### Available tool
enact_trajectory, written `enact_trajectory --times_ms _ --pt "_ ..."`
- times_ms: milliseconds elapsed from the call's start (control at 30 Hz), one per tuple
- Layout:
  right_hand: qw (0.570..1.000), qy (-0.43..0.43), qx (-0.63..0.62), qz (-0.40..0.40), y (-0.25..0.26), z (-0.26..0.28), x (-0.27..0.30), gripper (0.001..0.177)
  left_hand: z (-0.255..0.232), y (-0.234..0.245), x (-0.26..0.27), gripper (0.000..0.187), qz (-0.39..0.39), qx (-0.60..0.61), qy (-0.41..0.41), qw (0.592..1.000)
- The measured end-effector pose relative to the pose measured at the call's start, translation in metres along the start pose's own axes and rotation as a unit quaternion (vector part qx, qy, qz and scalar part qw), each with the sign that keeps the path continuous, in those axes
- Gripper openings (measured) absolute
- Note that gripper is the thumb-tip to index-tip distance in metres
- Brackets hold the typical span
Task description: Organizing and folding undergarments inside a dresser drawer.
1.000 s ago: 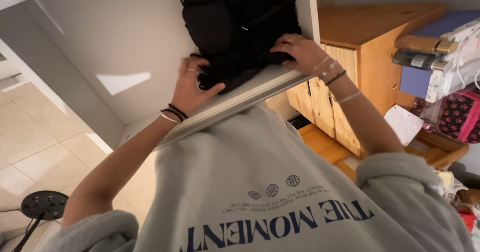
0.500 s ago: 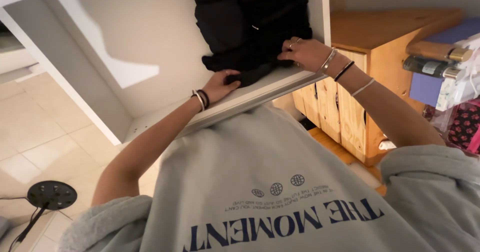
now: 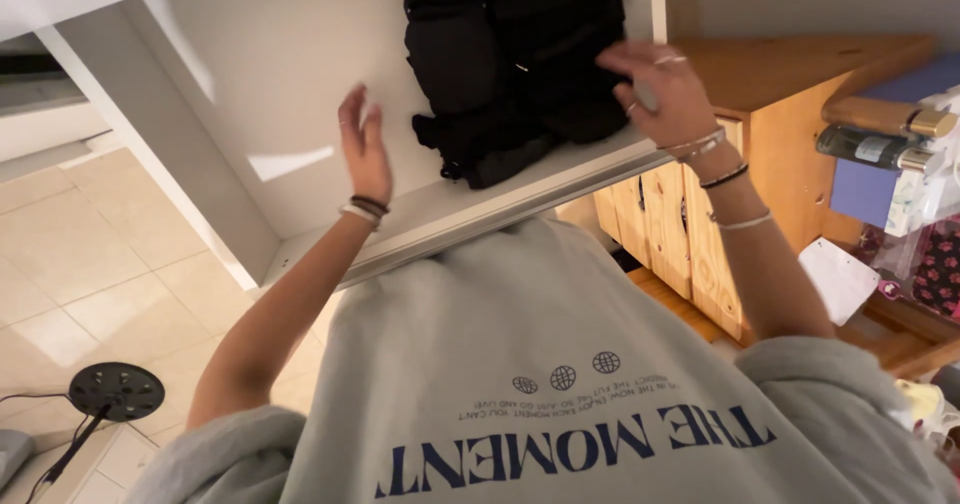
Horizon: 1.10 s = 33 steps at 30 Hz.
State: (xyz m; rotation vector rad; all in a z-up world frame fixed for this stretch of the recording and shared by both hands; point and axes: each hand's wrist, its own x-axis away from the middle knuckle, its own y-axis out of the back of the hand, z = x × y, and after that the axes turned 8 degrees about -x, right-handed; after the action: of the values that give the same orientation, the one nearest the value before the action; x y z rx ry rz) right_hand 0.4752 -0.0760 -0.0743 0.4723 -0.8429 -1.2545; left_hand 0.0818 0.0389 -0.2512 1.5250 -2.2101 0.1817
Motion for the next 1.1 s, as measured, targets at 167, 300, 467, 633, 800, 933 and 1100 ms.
enact_trajectory --times_ms 167,300,467,633,800,933,1100 --pt "0.976 0.017 0.008 -0.217 -0.021 -0.033 0.014 0.071 -0.028 -0.065 -0.012 0.08 -0.032 -0.105 -0.275 0.955" --pt "0.968 -0.043 -0.167 -0.181 -0.037 -0.052 0.027 0.093 -0.024 -0.115 -0.019 0.085 -0.014 -0.066 -0.291 0.954" --pt "0.926 -0.139 -0.319 -0.151 -0.042 -0.044 0.028 0.098 -0.026 -0.122 -0.013 0.08 -0.037 -0.02 -0.27 0.962" --pt "0.974 0.115 0.123 -0.153 -0.029 0.064 -0.015 0.077 -0.026 -0.093 -0.015 0.085 0.005 -0.082 -0.264 0.961" --pt "0.975 0.176 -0.004 0.132 -0.107 0.045 -0.052 0.02 -0.018 -0.066 -0.02 0.086 0.044 -0.262 -0.313 0.912" --pt "0.961 0.155 -0.039 0.226 -0.148 0.041 -0.079 0.01 -0.012 -0.064 -0.024 0.086 0.089 -0.382 -0.338 0.856" --pt "0.961 0.123 -0.014 0.245 -0.153 0.054 -0.083 0.009 -0.024 -0.061 -0.023 0.091 0.084 -0.362 -0.361 0.855"
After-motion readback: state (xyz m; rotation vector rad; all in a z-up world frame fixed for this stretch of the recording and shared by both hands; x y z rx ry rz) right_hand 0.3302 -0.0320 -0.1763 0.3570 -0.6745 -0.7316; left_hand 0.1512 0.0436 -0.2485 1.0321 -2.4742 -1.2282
